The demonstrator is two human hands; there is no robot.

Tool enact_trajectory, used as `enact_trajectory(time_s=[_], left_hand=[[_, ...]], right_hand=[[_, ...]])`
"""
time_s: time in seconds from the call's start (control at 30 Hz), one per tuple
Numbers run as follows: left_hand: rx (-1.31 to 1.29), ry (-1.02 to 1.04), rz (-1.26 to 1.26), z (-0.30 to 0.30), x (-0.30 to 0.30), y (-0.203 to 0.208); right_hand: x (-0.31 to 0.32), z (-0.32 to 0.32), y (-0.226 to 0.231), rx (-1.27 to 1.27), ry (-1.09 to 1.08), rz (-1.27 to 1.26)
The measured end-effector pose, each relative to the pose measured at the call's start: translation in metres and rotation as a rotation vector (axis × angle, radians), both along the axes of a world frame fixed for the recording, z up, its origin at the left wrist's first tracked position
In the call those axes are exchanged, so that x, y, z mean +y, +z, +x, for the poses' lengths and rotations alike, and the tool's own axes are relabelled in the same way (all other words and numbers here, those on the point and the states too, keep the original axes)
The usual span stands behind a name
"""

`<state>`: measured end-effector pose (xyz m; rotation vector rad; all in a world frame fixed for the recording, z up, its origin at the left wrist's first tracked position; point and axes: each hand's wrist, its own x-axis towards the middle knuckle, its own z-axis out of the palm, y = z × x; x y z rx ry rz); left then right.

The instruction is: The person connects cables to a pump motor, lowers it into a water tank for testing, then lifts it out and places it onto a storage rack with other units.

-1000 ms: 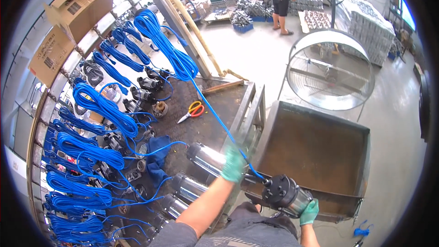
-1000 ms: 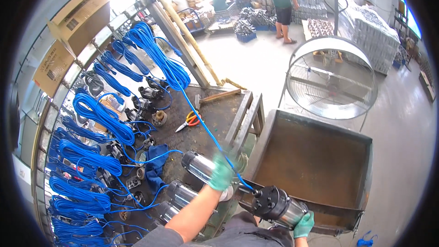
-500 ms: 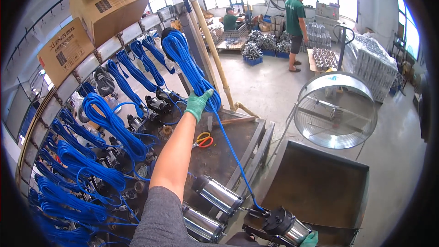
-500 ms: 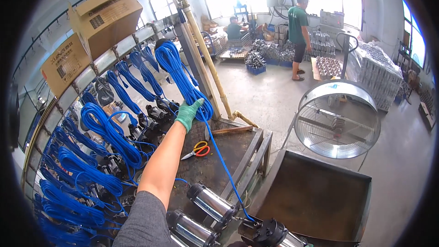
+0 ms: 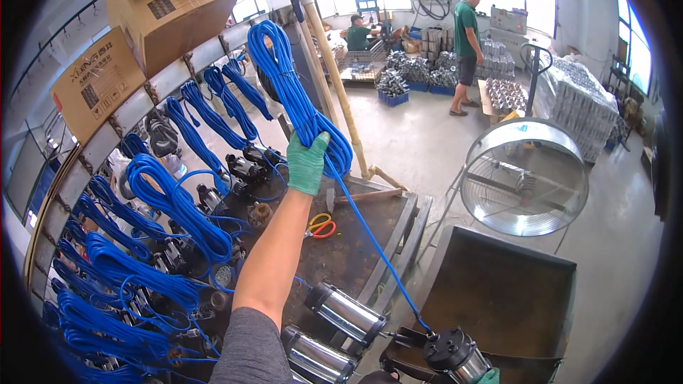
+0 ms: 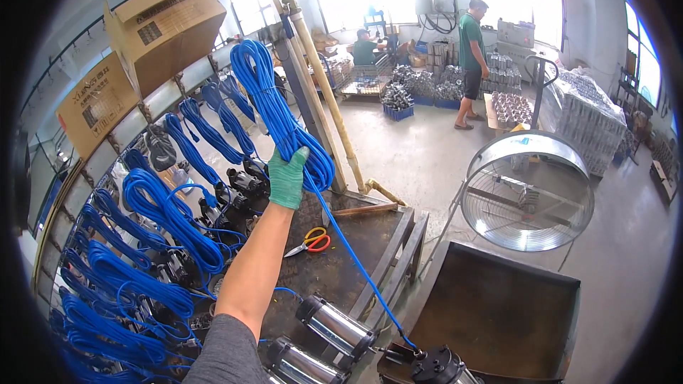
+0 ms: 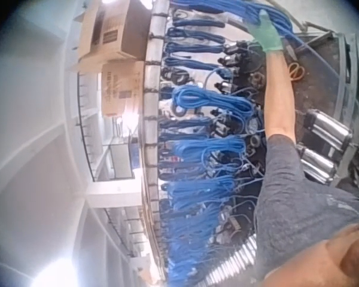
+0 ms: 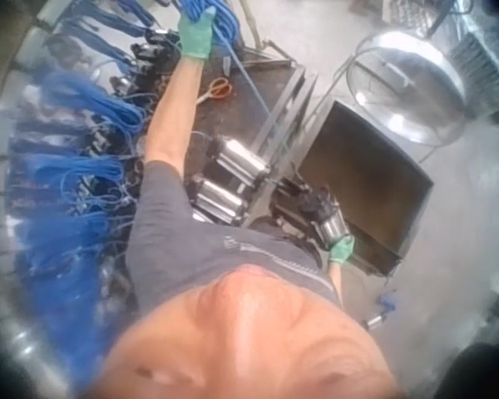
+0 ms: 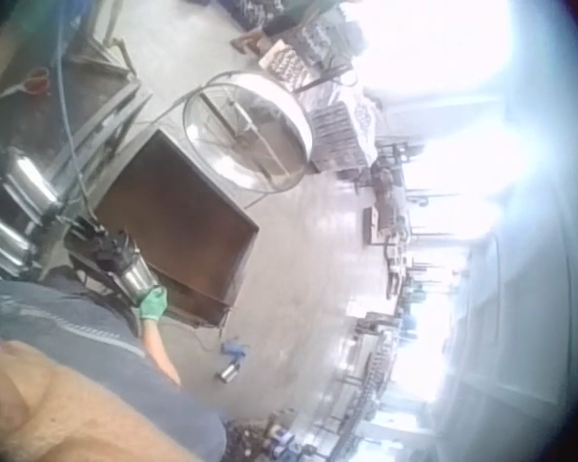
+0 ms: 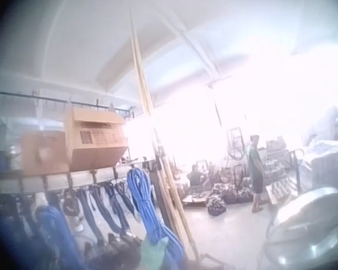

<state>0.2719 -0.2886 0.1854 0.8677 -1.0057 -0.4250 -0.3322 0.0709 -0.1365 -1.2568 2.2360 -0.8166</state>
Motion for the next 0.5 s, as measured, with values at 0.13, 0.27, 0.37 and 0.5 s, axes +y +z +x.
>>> enact_trajectory(time_s=[0.13, 0.27, 0.37, 0.5], left_hand=[[-0.046, 0.024, 0.090, 0.013, -0.010, -0.010], [-0.116, 0.028, 0.079, 0.001, -0.026, -0.008], [-0.203, 0.030, 0.002, -0.019, -0.016, 0.006], [-0.024, -0.150, 0.203, -0.035, 0.068, 0.040]], right_hand=[[0.002, 0.002, 0.009, 0.021, -0.037, 0.099], [0.006, -0.002, -0.009, 0.073, -0.032, 0.155], [-0.002, 0.011, 0.018, 0.013, -0.063, 0.219], [-0.001, 0.002, -0.016, -0.129, -0.133, 0.065]])
